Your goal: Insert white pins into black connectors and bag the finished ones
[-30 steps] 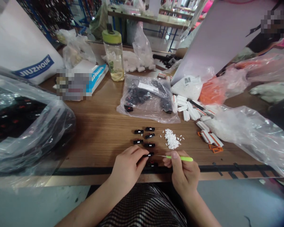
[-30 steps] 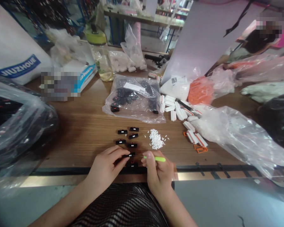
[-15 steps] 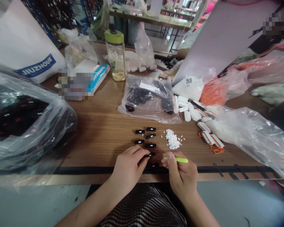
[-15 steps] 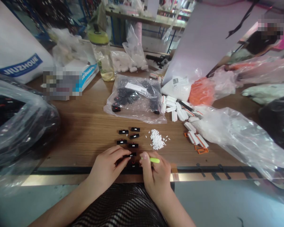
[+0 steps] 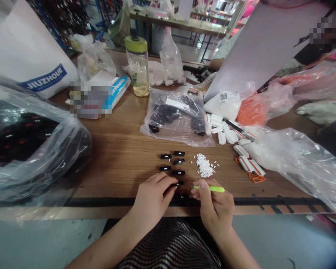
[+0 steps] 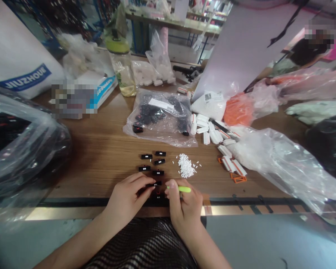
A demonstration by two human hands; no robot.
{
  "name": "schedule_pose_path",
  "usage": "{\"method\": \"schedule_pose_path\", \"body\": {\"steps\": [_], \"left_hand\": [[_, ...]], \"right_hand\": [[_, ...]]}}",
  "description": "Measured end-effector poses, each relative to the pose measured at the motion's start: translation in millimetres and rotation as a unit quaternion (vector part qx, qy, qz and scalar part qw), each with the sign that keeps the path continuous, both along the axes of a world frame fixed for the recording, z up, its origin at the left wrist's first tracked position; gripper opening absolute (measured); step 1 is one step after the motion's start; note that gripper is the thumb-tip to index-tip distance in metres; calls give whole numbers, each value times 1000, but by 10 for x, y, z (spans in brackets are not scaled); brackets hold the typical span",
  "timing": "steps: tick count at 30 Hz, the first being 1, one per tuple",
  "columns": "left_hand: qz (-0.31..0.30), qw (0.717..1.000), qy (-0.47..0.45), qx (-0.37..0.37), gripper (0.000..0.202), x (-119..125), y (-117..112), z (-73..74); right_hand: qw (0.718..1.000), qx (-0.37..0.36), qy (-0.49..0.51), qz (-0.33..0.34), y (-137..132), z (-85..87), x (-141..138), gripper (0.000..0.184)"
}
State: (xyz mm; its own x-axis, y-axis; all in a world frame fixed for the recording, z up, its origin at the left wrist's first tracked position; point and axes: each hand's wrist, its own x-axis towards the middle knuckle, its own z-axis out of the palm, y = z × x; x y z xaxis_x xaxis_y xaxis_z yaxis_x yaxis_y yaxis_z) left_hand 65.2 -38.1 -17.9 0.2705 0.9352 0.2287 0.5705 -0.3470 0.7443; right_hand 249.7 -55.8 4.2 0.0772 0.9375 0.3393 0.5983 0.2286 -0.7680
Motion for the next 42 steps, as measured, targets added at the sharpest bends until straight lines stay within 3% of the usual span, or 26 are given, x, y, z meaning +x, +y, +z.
{"method": "schedule_pose_path", "body": {"steps": [15, 20, 23, 25, 29, 33, 37, 39, 42], "left_hand": [[-2, 1000, -1, -4, 16, -3, 6, -14], [-10, 1000, -4, -10, 14, -10, 15, -11], [-17, 1000, -10, -17, 14, -15, 9, -19], [-25, 1000, -13, -15, 15, -12, -3, -29], [-45, 999, -13, -17, 15, -6, -20, 9], [-85, 994, -43, -47, 21, -30, 6, 154], [-23, 998, -51, -6, 19, -28, 82, 218], [9, 999, -15, 35, 20, 6, 125, 182], [3, 997, 51, 54, 21, 71, 162, 99]], "right_hand": [[998, 17, -65, 16, -9, 60, -33, 23], [994, -10, -105, 26, 39, 83, -60, 23], [996, -32, -73, 47, 59, 91, -27, 23], [999, -37, -24, 30, 70, 98, 26, 25], [997, 5, 24, -76, 147, 102, 134, 30], [997, 1, 14, -75, 276, 30, 150, 27], [999, -6, -3, -54, 328, -71, 116, 29], [999, -6, -4, -44, 322, -104, 104, 29], [999, -12, -3, -29, 299, -129, 93, 28]]}}
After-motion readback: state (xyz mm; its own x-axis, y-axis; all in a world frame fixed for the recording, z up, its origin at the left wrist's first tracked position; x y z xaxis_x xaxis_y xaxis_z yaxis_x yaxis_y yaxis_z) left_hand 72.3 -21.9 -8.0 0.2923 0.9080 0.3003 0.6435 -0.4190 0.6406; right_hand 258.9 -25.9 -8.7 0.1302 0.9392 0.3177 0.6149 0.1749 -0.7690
